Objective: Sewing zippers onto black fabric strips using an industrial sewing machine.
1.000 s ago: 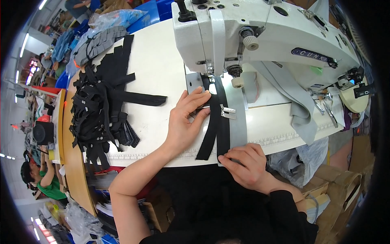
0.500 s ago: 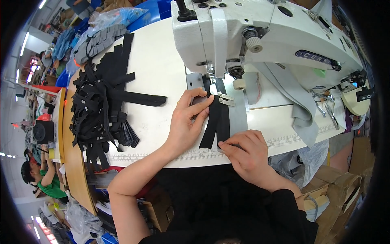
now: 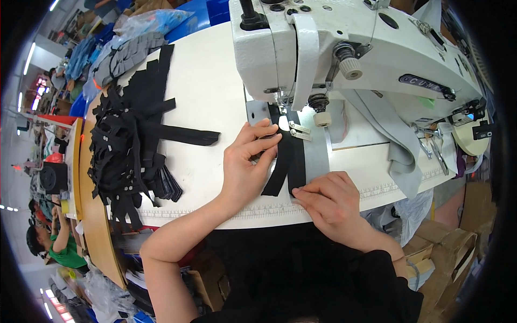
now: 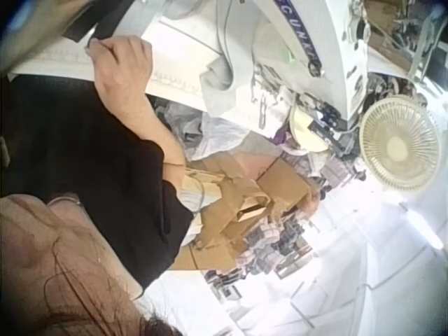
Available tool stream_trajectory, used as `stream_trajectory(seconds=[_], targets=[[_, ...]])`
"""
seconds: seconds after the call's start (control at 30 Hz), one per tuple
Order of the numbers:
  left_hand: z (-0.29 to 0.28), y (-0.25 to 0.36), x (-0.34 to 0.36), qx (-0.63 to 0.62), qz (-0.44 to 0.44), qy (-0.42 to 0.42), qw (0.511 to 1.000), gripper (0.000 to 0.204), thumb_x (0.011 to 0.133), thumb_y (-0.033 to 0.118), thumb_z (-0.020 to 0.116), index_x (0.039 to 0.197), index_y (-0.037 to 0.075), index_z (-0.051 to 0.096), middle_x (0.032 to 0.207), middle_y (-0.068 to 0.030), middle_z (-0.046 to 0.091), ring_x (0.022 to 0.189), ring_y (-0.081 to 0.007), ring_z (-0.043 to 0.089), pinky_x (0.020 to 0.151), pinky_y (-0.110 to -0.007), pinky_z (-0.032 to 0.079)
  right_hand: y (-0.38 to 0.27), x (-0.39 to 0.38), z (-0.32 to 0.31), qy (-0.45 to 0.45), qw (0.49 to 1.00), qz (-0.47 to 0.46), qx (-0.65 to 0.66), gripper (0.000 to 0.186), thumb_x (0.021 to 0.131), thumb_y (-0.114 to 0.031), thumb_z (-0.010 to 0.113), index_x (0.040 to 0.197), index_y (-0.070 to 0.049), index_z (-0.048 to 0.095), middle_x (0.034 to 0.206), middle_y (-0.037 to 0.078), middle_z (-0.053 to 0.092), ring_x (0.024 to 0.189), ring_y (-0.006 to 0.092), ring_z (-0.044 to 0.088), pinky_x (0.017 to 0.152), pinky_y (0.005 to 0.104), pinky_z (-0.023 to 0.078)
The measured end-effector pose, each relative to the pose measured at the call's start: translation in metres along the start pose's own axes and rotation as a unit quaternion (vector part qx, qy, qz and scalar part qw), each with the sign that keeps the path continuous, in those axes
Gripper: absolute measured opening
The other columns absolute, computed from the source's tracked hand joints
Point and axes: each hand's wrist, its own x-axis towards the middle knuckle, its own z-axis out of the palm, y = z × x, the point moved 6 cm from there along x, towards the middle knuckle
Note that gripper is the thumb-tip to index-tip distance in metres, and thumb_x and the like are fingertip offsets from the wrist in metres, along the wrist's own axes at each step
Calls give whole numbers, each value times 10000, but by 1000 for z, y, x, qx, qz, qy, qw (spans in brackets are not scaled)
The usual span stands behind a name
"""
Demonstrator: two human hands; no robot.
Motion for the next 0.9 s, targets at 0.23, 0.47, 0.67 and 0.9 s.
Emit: stream_trajectory(seconds=[0.23,0.47,0.67,0.9], targets=[[2,5,1,-12,-29,1,999,295,911,-67,675,1166,24,792,1292,-139,712,1344,-291,613,1261,-493,297,8,8,1,-2,1000,5,-1,230,768,-39,802,996,-64,783,891,15,675,828,201,647,737,349,481],[-1,1,2,6,4,13,1000,249,909,-27,743,1146,29,798,1205,-125,744,1273,-298,664,1226,-459,373,11,8,0,10,1000,0,-3,221,780,-56,796,1001,-57,787,912,28,688,839,199,653,728,342,491],[0,3,3,1,9,13,1000,246,918,-6,746,1153,42,798,1223,-122,753,1300,-308,648,1251,-503,322,12,10,2,12,1000,12,-8,223,771,-51,790,994,-45,784,922,41,694,845,210,657,718,340,509],[1,4,3,12,7,-7,1000,319,934,-55,684,1223,43,777,1294,-128,723,1339,-271,611,1271,-483,281,15,15,3,13,1000,14,-15,239,747,-29,777,986,-35,780,936,50,698,860,218,665,711,334,521]])
